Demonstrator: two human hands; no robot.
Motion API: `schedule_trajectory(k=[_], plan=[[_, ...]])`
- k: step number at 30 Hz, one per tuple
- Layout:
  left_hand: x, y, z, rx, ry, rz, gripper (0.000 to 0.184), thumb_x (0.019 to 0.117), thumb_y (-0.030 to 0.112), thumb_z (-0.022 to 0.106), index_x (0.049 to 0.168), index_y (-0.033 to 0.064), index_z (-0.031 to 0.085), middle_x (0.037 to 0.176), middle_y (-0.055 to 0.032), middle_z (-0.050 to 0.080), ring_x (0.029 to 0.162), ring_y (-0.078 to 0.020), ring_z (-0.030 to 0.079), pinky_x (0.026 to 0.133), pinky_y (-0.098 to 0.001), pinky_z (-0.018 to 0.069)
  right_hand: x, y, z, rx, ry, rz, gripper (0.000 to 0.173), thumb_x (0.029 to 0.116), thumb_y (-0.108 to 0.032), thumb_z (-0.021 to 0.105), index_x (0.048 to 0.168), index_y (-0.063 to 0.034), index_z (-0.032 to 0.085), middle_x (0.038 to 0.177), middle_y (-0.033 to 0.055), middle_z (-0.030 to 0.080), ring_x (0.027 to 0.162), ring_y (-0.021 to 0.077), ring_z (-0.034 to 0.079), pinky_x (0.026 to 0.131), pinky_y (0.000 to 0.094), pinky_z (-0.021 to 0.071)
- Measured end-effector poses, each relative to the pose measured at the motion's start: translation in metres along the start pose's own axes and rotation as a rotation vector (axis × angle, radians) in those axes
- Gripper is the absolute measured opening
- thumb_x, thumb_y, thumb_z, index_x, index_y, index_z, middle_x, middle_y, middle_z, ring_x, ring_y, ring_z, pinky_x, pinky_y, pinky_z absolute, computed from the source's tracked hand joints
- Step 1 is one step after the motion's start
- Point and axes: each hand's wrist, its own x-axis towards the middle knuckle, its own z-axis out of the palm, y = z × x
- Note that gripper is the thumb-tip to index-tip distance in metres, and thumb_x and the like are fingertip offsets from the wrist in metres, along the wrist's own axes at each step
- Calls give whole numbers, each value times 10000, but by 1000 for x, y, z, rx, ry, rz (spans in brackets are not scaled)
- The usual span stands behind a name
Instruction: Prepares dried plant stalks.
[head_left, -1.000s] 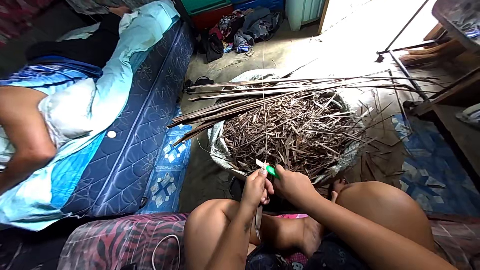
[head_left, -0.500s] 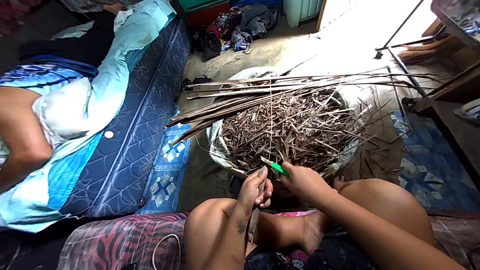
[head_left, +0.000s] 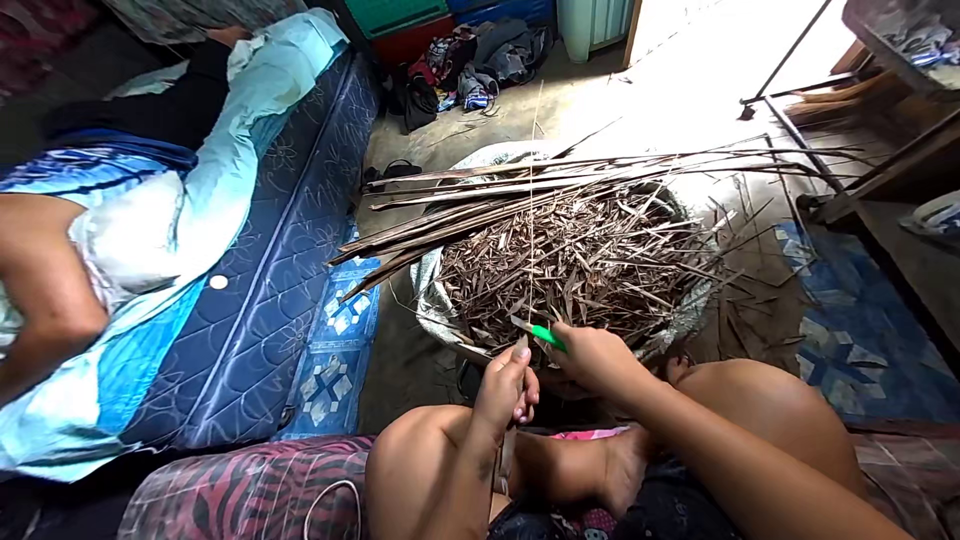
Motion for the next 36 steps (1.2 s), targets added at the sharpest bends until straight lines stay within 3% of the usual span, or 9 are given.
schedule_trajectory(k=[3,11,16,18,22,26,32,36], plan=[[2,-6,7,294,112,55,455,1132,193,354,1534,-19,381,551,-6,514,371,-62,400,366,-213,359,3,-1,3,-57,-23,21,290,1075,-240,464,1260,-67,607,1131,208,706,1116,402,680,891,603,524],[-2,-9,12,566,134,23,488,1131,223,366,1598,84,351,563,-14,524,417,-104,442,431,-262,394,21,4,1,-53,69,131,303,1075,-181,457,1321,-56,581,1211,218,690,1164,418,664,919,615,519],[-2,-6,4,210,78,24,448,1131,193,357,1537,6,388,545,6,469,373,-63,385,362,-211,353,7,0,8,-27,7,17,297,1066,-245,485,1256,-57,614,1148,220,699,1128,415,670,906,618,512],[-4,-1,0,55,38,-29,405,1135,206,337,1492,34,418,544,21,433,361,-43,364,345,-188,346,6,-1,9,-38,28,24,289,1067,-228,485,1266,-56,605,1143,220,702,1121,413,677,899,613,521],[-5,-3,-2,-39,-55,-42,463,1132,208,297,1564,70,392,525,33,414,352,-41,352,340,-190,339,24,18,-6,4,120,120,319,1087,-239,443,1293,-53,598,1195,223,691,1159,420,663,919,624,515],[0,-2,-14,-274,-145,-106,441,1132,228,271,1498,67,459,504,65,349,343,-17,306,327,-170,291,18,17,3,5,51,-45,326,1074,-296,488,1228,-44,626,1119,232,696,1103,426,670,900,631,512],[5,-1,-35,-631,-465,-226,452,1120,259,243,1473,96,473,481,87,409,327,12,372,330,-136,337,29,24,-4,38,127,61,336,1088,-293,463,1263,-50,616,1164,226,695,1136,419,669,914,624,515],[9,-4,-39,-721,-517,-226,453,1116,261,250,1479,86,456,485,86,418,328,9,387,334,-134,349,22,21,3,28,51,-84,339,1075,-317,504,1223,-42,635,1107,229,699,1091,427,671,897,636,510]])
